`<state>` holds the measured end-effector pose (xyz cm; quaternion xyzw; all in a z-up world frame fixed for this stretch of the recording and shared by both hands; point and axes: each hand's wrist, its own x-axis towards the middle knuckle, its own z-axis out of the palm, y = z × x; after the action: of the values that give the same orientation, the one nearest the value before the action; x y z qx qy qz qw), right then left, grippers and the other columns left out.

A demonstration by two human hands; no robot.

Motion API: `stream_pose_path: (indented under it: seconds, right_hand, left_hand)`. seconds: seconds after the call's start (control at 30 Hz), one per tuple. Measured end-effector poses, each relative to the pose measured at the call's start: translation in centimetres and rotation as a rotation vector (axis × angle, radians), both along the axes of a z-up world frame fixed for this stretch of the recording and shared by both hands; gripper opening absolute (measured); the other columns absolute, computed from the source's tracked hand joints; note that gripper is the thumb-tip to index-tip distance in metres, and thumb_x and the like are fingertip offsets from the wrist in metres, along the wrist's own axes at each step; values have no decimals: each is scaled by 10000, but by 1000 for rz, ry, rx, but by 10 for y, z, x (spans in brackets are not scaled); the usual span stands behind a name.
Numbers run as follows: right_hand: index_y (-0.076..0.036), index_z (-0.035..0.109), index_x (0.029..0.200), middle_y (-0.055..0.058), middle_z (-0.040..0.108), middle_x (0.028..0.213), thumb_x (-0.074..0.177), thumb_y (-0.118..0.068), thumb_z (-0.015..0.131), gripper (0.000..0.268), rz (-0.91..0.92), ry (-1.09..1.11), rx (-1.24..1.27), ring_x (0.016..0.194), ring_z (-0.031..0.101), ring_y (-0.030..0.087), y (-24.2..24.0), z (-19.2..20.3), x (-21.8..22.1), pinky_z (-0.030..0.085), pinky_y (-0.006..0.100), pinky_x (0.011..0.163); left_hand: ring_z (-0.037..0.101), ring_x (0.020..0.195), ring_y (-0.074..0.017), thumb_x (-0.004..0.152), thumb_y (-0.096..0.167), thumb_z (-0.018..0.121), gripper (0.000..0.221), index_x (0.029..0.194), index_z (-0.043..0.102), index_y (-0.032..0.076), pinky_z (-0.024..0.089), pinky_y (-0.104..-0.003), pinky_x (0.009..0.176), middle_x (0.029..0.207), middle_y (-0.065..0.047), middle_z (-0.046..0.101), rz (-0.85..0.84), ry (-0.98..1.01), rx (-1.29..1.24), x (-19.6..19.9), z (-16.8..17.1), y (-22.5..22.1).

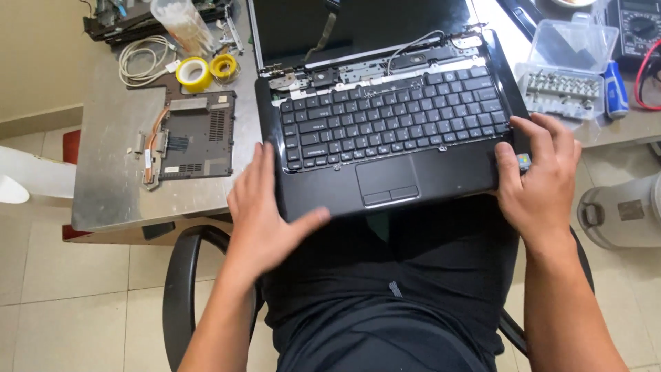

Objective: Technician reinstalling a hard drive and a keyboard into a laptop chassis using a screwdriver.

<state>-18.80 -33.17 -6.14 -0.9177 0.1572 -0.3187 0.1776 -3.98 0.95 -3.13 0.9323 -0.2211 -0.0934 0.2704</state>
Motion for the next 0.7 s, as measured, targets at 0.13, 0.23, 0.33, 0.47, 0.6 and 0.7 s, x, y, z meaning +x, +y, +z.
stream_pose_path:
  seconds: [0.13, 0.23, 0.33, 0.47, 0.6, 0.7]
  right_hand:
    - [60, 635, 1413, 291, 611, 1400, 1095, -115, 643, 363, 30, 32, -93, 1320, 529, 444, -8, -7, 3, 338, 506, 1099]
    - [54, 682, 1385, 308, 631, 1413, 1085, -108, 689, 341, 37, 21, -63, 1347, 557, 434, -8, -5, 2, 336, 510, 1129]
    - [47, 707, 1393, 313, 634, 1451, 1086, -111, 690, 345, 35, 47, -68, 1385, 554, 434, -8, -5, 2, 333, 508, 1168]
    - [41, 708, 1410, 312, 643, 1451, 1089, -115, 700, 357, 33, 61, -77, 1412, 561, 426, -11, -10, 3, 326, 510, 1186]
    - [32, 670, 1464, 335, 594, 1509, 1082, -145, 653, 421, 14, 117, -124, 1408, 515, 459, -11, -11, 3, 306, 522, 1171]
    - [7, 656, 1477, 314, 575, 1534, 1077, -158, 640, 433, -1, 131, -147, 1373, 506, 478, -12, -13, 4, 319, 527, 1157]
  left_hand:
    - [122, 1574, -322, 680, 691, 862, 1374, 1640, 92, 79, 149, -493, 1196, 1732, -145, 9, -86, -100, 67, -8, -15, 11]
    - [120, 1569, -360, 678, 701, 855, 1383, 1639, 85, 72, 142, -513, 1198, 1730, -175, 1, -103, -122, 14, -6, -21, 12]
    - [117, 1575, -347, 673, 684, 875, 1379, 1637, 102, 74, 130, -509, 1200, 1732, -164, -3, -89, -108, -24, -7, -23, 12]
    - [110, 1572, -343, 698, 709, 834, 1350, 1636, 96, 79, 121, -528, 1197, 1735, -144, -2, -97, -92, -27, -6, -19, 14]
    - [165, 1553, -340, 685, 732, 820, 1326, 1632, 150, 89, 149, -527, 1188, 1729, -144, 71, -80, -119, -49, -7, -20, 12]
    - [184, 1542, -339, 679, 712, 844, 1325, 1629, 166, 84, 162, -519, 1184, 1729, -137, 85, -75, -112, -58, -5, -19, 13]
